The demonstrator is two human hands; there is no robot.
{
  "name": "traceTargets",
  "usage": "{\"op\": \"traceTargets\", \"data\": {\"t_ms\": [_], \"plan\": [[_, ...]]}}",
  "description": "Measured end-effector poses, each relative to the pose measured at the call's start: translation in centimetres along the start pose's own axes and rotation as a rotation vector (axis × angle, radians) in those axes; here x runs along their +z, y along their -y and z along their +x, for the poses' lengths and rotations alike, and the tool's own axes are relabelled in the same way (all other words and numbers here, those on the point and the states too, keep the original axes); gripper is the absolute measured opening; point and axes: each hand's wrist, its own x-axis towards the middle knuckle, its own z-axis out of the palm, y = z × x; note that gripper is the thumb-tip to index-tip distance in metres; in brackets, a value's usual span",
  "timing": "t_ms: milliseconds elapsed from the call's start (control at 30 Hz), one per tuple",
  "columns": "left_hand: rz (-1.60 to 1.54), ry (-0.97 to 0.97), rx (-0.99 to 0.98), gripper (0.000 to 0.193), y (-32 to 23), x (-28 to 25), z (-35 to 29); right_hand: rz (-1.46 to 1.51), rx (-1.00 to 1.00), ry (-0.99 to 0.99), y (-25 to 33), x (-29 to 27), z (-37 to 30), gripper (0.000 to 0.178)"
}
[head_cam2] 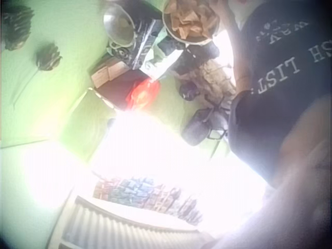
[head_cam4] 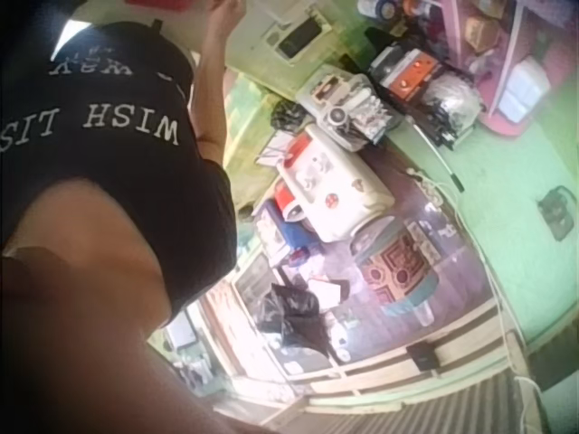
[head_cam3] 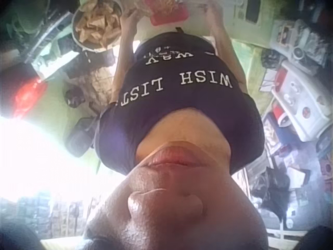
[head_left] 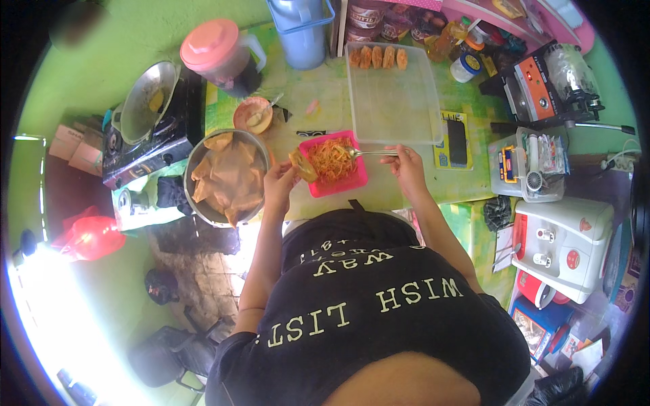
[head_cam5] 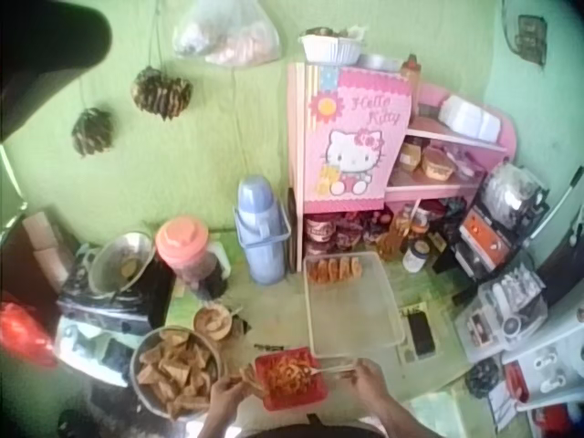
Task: The person repeatedly scoops shredded orange filling from a pink container and spreads it onto flatbread pieces held in the left hand. Each filled piece is placed into a clear plastic tray. The process continues with multiple flatbreads throughout the clip.
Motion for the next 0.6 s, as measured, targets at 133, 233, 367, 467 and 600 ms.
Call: {"op": "traceTargets", "data": {"t_ms": [133, 233, 367, 467, 600], "plan": [[0.003, 0.024, -0.003, 0.021, 0.1, 0.1, 0.5, 0.073, -0.048, 0.001, 3.8, 0.5, -0.8, 0.031], [-0.002, 0.027, -0.015, 0.022, 0.1, 0.3, 0.9, 0.106, -0.085, 0.025, 6.3, 0.9, -1.2, 0.03], [-0.041, 0.059, -0.046, 0.024, 0.2, 0.7, 1.2, 0.114, -0.103, 0.05, 8.7, 1.6, -1.7, 0.03], [-0.038, 0.091, -0.059, 0.024, -0.3, 1.4, 0.9, 0.118, -0.132, 0.079, 9.5, 2.0, -1.8, 0.031], [-0.064, 0.103, -0.072, 0.022, -0.4, 1.9, 0.7, 0.126, -0.134, 0.107, 10.5, 3.0, -2.1, 0.031]]}}
